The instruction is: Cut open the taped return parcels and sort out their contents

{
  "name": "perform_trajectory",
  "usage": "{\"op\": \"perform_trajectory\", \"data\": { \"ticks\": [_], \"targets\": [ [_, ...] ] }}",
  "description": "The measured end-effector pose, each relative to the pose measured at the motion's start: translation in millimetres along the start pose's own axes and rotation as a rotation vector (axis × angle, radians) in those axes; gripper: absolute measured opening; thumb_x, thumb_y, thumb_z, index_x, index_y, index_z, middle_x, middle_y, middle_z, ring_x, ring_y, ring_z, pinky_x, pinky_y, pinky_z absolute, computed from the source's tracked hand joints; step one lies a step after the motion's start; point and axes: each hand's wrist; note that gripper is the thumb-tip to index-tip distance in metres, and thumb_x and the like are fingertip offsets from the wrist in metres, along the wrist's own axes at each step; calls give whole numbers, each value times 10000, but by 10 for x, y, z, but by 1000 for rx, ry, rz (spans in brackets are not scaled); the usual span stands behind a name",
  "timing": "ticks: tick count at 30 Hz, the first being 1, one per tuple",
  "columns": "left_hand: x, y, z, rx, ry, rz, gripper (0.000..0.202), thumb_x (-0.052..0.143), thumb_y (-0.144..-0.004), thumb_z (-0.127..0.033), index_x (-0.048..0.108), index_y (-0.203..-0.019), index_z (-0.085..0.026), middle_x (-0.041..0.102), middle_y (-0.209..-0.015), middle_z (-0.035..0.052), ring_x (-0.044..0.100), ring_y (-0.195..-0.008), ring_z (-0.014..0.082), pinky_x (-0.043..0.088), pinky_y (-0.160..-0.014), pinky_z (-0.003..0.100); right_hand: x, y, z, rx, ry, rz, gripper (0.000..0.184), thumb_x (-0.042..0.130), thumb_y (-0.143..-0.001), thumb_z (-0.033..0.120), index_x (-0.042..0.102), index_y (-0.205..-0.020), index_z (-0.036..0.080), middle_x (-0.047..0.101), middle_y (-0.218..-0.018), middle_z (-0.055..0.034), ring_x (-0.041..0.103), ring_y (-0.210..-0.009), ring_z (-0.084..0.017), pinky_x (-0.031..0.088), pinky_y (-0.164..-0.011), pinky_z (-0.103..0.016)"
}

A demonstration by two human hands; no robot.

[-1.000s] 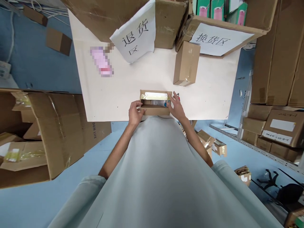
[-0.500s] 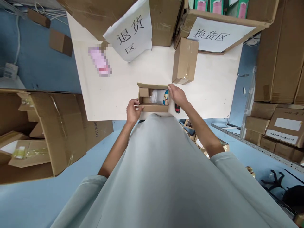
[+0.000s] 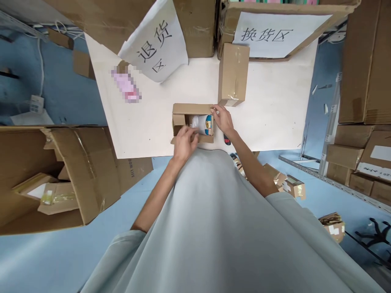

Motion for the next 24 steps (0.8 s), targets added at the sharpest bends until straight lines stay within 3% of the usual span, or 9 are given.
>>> {"op": "perform_trajectory", "data": {
  "ticks": [4, 9, 13, 18, 24],
  "targets": [
    [282, -330, -280, -51, -67, 153, 202, 731, -1027, -334, 879, -1135, -248, 745, -1033, 92, 736, -879, 298, 622, -897, 467, -86, 255, -57, 17, -74, -28, 629, 389, -1195, 642, 634, -1647, 281, 728, -1514, -114, 770, -1013, -250, 614, -1130, -430],
    [470, -595, -434, -232, -233, 251, 138, 805, -976, -255, 891, -1070, -202, 798, -1168, 162, 788, -1010, 392, 631, -963, 531, -112, 658, -174, 87, -170, -74, 622, 391, -1195, 630, 660, -1622, 267, 740, -1462, -132, 784, -957, -228, 664, -1022, -402],
    [403, -630, -538, -330, -323, 326, 228, 779, -1019, -316, 902, -1166, -192, 833, -1253, 177, 805, -1154, 393, 624, -1055, 484, -44, 906, -285, 126, -244, -100, 560, 465, -1174, 610, 719, -1549, 280, 777, -1387, -113, 768, -905, -207, 686, -963, -390],
    [233, -602, -622, -433, -405, 380, 311, 754, -1008, -327, 913, -1248, -210, 879, -1238, 148, 820, -1202, 363, 618, -1062, 402, -6, 1039, -329, 165, -286, -115, 481, 531, -1150, 538, 765, -1471, 267, 800, -1350, -104, 778, -915, -202, 696, -907, -368],
    [46, -529, -627, -461, -415, 345, 310, 722, -1007, -308, 922, -1227, -218, 886, -1213, 120, 828, -1167, 348, 616, -1001, 377, -105, 968, -57, 121, -159, -35, 348, 568, -1141, 366, 818, -1337, 225, 824, -1262, -96, 776, -857, -199, 657, -921, -362]
  ]
}}
Point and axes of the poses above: each hand's wrist, its own y-axis away from the middle knuckle, its own x-axis out of the palm, z = x × y
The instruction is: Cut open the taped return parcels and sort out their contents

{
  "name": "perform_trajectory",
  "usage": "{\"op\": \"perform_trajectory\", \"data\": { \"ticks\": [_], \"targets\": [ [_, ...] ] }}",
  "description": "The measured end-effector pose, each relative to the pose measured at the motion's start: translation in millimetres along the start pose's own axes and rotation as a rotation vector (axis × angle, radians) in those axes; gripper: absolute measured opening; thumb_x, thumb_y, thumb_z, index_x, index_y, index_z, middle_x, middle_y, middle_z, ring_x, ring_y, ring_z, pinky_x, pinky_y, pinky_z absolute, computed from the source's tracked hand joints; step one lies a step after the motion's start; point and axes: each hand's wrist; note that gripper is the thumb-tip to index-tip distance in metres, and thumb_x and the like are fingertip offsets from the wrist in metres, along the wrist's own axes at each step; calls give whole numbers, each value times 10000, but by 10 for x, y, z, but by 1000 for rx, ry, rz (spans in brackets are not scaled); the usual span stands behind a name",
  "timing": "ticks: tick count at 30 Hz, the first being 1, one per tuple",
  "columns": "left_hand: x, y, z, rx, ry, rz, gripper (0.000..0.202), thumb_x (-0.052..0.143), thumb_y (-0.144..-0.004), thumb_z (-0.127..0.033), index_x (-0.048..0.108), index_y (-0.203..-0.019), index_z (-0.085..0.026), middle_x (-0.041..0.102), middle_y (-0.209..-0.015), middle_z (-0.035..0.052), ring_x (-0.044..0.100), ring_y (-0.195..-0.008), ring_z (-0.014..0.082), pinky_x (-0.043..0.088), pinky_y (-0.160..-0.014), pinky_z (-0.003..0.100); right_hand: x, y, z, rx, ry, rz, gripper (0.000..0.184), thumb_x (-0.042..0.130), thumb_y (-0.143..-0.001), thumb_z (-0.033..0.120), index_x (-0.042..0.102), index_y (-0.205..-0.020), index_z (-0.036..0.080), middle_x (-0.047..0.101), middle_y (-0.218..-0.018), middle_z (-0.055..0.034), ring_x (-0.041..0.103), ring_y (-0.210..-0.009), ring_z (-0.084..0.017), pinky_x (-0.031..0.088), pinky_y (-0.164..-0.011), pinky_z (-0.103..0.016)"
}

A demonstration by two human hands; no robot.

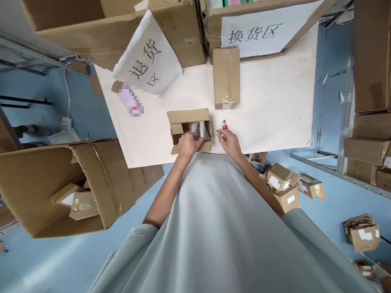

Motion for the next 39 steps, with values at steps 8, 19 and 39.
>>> {"op": "perform_trajectory", "data": {
  "ticks": [8, 19, 39],
  "targets": [
    [-7, 4, 202, -8, 69, -18, 324, 709, -1018, -331, 913, -1234, -204, 888, -1157, 127, 823, -1141, 340, 591, -989, 380, 238, -156, 703, -55, 516, 259, 344, 720, -1122, 321, 777, -1433, 184, 779, -1415, -137, 789, -1183, -304, 617, -961, -373],
    [-91, 94, 399, 58, 76, -13, 332, 608, -1091, -318, 903, -1172, -189, 876, -1164, 133, 808, -1120, 316, 565, -934, 348, 538, -227, 987, 5, 623, 381, 314, 576, -1198, 346, 869, -1241, 242, 857, -1324, -104, 794, -1229, -296, 565, -922, -336],
    [-140, 66, 437, 16, -45, -95, 298, 668, -1033, -325, 896, -1175, -193, 862, -1215, 209, 813, -1174, 415, 608, -974, 455, 433, -102, 1053, 159, 749, 209, 368, 444, -1191, 214, 772, -1344, 145, 793, -1389, -195, 804, -1230, -325, 603, -998, -377]
  ]
}}
Point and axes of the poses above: each hand's wrist, its own y-axis away from the middle knuckle, its own x-axis out of the palm, z = x × y
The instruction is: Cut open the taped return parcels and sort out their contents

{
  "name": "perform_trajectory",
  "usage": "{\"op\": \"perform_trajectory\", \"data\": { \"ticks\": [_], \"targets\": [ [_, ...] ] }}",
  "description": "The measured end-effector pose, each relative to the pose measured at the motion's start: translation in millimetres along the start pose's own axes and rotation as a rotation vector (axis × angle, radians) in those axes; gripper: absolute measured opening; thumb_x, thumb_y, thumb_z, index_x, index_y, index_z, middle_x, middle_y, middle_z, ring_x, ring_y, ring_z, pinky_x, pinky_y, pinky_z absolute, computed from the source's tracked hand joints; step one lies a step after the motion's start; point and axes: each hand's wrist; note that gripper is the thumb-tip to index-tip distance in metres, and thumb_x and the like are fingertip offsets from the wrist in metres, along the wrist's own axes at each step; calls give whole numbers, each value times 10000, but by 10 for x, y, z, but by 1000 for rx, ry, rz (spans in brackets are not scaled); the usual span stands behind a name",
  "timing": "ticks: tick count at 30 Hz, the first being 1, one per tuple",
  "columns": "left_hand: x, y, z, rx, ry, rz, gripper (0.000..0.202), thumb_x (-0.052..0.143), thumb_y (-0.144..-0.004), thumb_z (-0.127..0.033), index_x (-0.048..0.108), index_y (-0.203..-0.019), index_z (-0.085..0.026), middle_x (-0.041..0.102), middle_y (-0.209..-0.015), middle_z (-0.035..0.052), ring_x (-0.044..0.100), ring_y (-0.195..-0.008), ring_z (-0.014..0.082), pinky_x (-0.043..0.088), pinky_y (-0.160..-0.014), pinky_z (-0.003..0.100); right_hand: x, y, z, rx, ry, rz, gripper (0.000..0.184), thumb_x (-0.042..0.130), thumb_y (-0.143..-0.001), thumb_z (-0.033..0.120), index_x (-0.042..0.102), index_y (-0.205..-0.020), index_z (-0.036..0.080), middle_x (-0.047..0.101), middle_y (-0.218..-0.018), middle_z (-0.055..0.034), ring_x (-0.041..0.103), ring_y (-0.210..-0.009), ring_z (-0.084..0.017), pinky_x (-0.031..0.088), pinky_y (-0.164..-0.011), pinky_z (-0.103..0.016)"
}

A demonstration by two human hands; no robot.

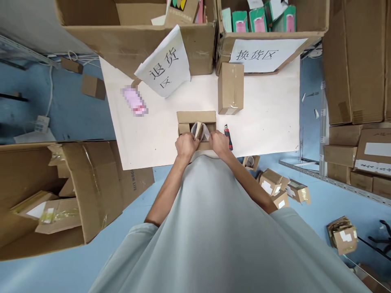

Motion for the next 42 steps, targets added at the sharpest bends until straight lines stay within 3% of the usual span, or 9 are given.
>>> {"op": "perform_trajectory", "data": {
  "ticks": [6, 10, 12, 16, 19, 25, 32, 38, 42],
  "targets": [
    [-499, 114, 66, 94, 75, -104, 246, 706, -1009, -339, 888, -1143, -244, 865, -1191, 124, 809, -1099, 340, 573, -905, 375, -100, 65, -127, -16, -289, -141, 412, 468, -1179, 237, 738, -1484, 172, 826, -1384, -151, 802, -1191, -282, 587, -1058, -370],
    [-814, 145, 156, 214, 131, -135, 220, 699, -1001, -306, 890, -1094, -248, 844, -1107, 84, 784, -984, 292, 547, -855, 354, -176, 45, -147, -79, -579, -256, 617, 583, -1141, 424, 562, -1694, 151, 859, -1092, -80, 787, -914, -242, 598, -906, -331],
    [-906, 150, 216, 281, 143, -141, 236, 673, -1021, -303, 895, -1088, -258, 828, -1087, 80, 772, -961, 284, 537, -841, 354, -229, 6, -144, -108, -638, -278, 657, 611, -1105, 436, 559, -1698, 158, 836, -998, -43, 755, -841, -226, 581, -850, -313],
    [-954, 149, 346, 379, 181, -151, 305, 627, -1070, -330, 899, -1204, -301, 815, -1161, 72, 766, -1004, 279, 533, -847, 350, -345, -71, -140, -150, -622, -275, 413, 547, -1094, 414, 785, -1366, 212, 806, -921, -17, 709, -813, -211, 561, -836, -303],
    [-936, 151, 419, 416, 227, -166, 342, 597, -1098, -385, 897, -1251, -326, 804, -1155, 68, 760, -1002, 272, 531, -844, 346, -400, -87, -145, -165, -590, -267, 351, 508, -1094, 409, 804, -1129, 224, 820, -951, -34, 705, -827, -212, 553, -826, -303],
    [-1007, 202, 451, 431, 329, -176, 378, 580, -1090, -416, 906, -1237, -296, 793, -1118, 76, 737, -975, 257, 526, -848, 335, -388, -69, -165, -221, -559, -236, 458, 560, -967, 267, 727, -1391, 217, 806, -946, 4, 715, -811, -198, 568, -859, -294],
    [-1113, 198, 506, 456, 404, -227, 372, 598, -1076, -413, 916, -1205, -267, 787, -1077, 71, 705, -901, 229, 523, -840, 329, -246, -140, -203, -161, -383, -202, 209, 576, -1011, 295, 769, -1075, 249, 771, -849, 16, 716, -793, -202, 528, -785, -274],
    [-1251, 136, 568, 468, 558, -304, 365, 676, -1038, -475, 925, -1147, -230, 750, -950, 59, 635, -786, 194, 520, -794, 318, -120, -166, -227, -88, -242, -136, 175, 613, -1047, 246, 777, -1107, 239, 843, -973, -23, 790, -952, -229, 552, -880, -299],
    [-1398, 55, 656, 432, 681, -347, 367, 743, -991, -522, 927, -1088, -220, 698, -843, 45, 588, -742, 187, 505, -729, 321, -125, -100, -232, -39, -348, -199, 288, 595, -1053, 260, 773, -1275, 217, 859, -1023, -45, 798, -939, -227, 590, -931, -334]
  ]
}}
Point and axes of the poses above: each hand's wrist, its own y-axis away from the middle knuckle, its own x-axis out of the palm, z = x × y
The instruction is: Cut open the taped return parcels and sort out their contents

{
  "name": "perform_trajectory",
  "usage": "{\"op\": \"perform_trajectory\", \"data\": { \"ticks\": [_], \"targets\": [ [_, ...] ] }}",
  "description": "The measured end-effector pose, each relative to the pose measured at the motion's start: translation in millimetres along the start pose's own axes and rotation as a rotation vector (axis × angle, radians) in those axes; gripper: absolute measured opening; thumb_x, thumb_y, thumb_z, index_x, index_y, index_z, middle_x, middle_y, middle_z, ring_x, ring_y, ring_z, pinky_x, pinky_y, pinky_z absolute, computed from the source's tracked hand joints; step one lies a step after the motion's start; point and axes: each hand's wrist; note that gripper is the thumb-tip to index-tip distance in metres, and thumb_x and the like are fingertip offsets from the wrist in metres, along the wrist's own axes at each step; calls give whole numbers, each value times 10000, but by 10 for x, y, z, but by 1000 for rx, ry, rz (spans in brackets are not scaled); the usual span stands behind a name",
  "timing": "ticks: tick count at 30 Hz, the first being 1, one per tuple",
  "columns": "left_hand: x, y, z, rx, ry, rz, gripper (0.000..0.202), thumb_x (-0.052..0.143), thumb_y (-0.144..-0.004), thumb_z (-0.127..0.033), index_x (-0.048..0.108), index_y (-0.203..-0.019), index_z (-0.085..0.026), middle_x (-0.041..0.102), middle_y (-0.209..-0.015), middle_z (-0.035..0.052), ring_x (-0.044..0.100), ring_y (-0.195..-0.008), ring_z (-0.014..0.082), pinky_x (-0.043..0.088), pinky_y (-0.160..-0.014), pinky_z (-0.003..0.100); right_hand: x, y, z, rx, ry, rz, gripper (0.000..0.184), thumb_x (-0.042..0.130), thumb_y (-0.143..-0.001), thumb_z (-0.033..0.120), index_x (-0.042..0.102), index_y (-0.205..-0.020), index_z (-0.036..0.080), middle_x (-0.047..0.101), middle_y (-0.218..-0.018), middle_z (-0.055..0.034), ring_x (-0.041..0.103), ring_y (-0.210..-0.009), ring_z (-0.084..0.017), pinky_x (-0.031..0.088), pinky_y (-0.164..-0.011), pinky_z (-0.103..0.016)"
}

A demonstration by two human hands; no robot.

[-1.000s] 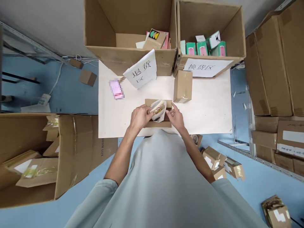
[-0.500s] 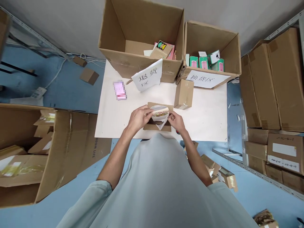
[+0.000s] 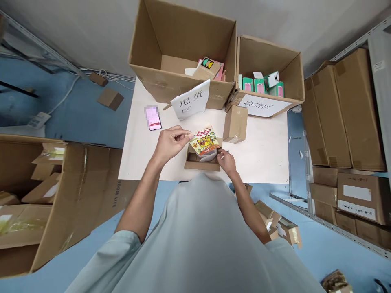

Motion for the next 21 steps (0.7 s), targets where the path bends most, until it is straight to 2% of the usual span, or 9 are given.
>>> {"op": "perform_trajectory", "data": {
  "ticks": [2, 4, 6, 8, 11, 15, 17, 21],
  "targets": [
    [-73, -59, 32, -21, 55, -2, 373, 779, -952, -546, 928, -1031, -214, 713, -836, 51, 594, -747, 188, 506, -716, 323, -60, 56, 47, 0, -187, -60, 352, 540, -1100, 398, 774, -1276, 202, 849, -1003, -56, 777, -845, -218, 614, -871, -340],
    [-126, -114, 66, -39, 119, 30, 388, 804, -920, -575, 926, -976, -211, 760, -873, 65, 639, -786, 199, 530, -736, 328, -150, 130, 139, -38, -407, -66, 530, 485, -1112, 629, 786, -1223, 207, 822, -944, -55, 758, -786, -219, 620, -760, -333],
    [-157, -159, 95, -63, 201, 74, 412, 832, -884, -608, 918, -928, -208, 806, -930, 82, 702, -865, 226, 568, -789, 338, -251, 218, 271, -85, -564, -35, 677, 497, -1049, 818, 797, -1188, 227, 783, -879, -43, 750, -769, -227, 607, -673, -326],
    [-171, -193, 121, -92, 288, 113, 434, 864, -837, -631, 910, -893, -203, 838, -985, 99, 747, -951, 260, 600, -853, 355, -332, 309, 414, -110, -635, -7, 696, 592, -977, 881, 807, -1166, 247, 743, -810, -27, 738, -747, -231, 603, -641, -329],
    [-188, -222, 158, -119, 378, 150, 440, 905, -769, -627, 906, -868, -199, 859, -1025, 114, 769, -1008, 288, 617, -909, 376, -371, 422, 588, -107, -670, -26, 607, 717, -924, 837, 809, -1082, 258, 703, -730, -9, 706, -691, -224, 615, -642, -345],
    [-242, -234, 205, -141, 412, 168, 373, 914, -750, -565, 907, -853, -207, 873, -1019, 110, 778, -1032, 298, 624, -936, 380, -304, 505, 710, -82, -646, -84, 544, 696, -944, 791, 799, -1023, 263, 733, -767, -26, 717, -714, -236, 632, -680, -369],
    [-270, -237, 228, -146, 404, 175, 326, 901, -767, -524, 906, -851, -210, 879, -1013, 105, 783, -1036, 296, 627, -942, 376, -258, 545, 765, -73, -580, -132, 520, 656, -979, 752, 803, -1048, 258, 783, -869, -55, 749, -799, -253, 650, -744, -384],
    [-276, -228, 269, -150, 320, 155, 235, 838, -810, -425, 900, -847, -201, 885, -969, 91, 793, -979, 279, 607, -874, 349, -131, 670, 965, -126, -303, -400, 398, 599, -1083, 560, 805, -1192, 237, 815, -1236, -148, 763, -1113, -299, 654, -971, -442]
  ]
}}
Point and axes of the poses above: each hand's wrist, its own y-axis away from the middle knuckle, its own x-axis out of the palm, z = x × y
